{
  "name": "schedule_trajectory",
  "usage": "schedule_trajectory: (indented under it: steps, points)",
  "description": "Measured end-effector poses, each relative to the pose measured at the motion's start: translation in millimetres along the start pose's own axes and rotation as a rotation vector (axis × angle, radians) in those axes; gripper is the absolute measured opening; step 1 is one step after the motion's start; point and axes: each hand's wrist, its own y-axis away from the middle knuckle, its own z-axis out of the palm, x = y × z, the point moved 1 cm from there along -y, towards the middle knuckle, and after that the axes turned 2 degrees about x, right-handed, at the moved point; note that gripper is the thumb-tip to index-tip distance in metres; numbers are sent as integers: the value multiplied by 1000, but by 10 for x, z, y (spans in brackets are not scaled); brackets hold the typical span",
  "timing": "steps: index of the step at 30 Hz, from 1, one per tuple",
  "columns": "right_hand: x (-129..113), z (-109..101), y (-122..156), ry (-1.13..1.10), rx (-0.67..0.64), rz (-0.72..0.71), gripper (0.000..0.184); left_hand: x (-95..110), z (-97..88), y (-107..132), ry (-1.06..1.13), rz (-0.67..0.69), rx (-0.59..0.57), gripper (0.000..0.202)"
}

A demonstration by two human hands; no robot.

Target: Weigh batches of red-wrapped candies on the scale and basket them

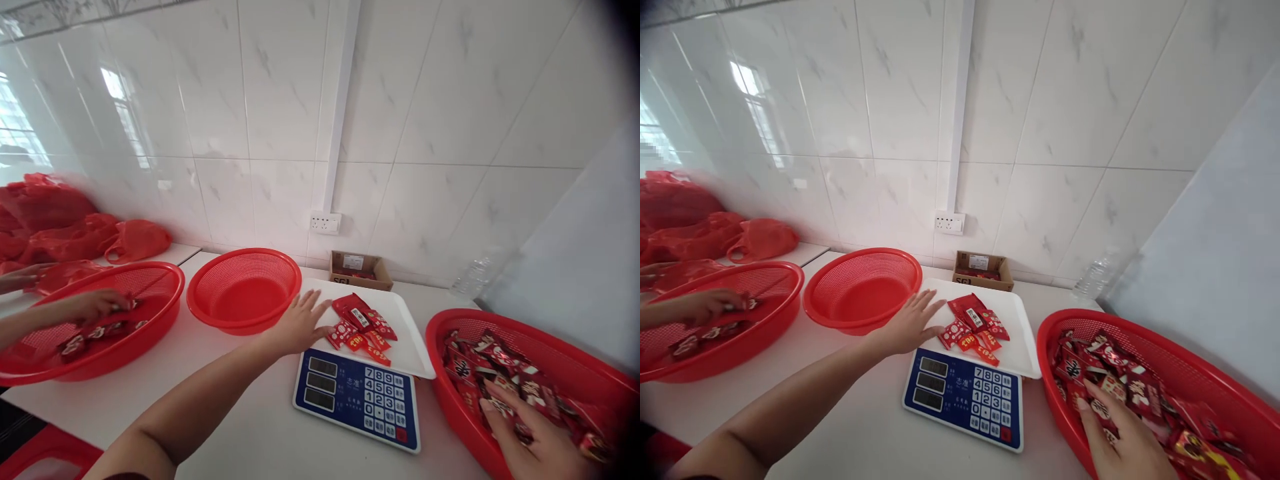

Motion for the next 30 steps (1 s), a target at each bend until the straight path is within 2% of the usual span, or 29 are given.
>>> schedule_trajectory:
  steps: [3,5,9,13,17,22,26,30]
  points:
    - [-93,-58,-6,-14,-114,82,50,241,75,-204,84,213,-96,76]
    - [-157,-97,-5,-2,-120,112,53,341,119,-358,107,329,-133,85]
    - [-263,-156,11,-2,-110,105,55,411,208,-648,75,439,-217,95]
    - [-315,-185,20,-11,-111,80,54,421,297,-796,53,463,-225,89]
    - [-325,-182,19,-37,-69,46,53,434,336,-819,17,466,-110,79]
    - [-329,-190,13,-13,-95,63,53,456,326,-847,-79,468,-19,67]
    - [-332,-200,10,-10,-96,66,51,476,345,-902,-63,417,-1,54]
    - [-324,-191,14,-14,-81,63,53,507,365,-954,-16,307,50,46]
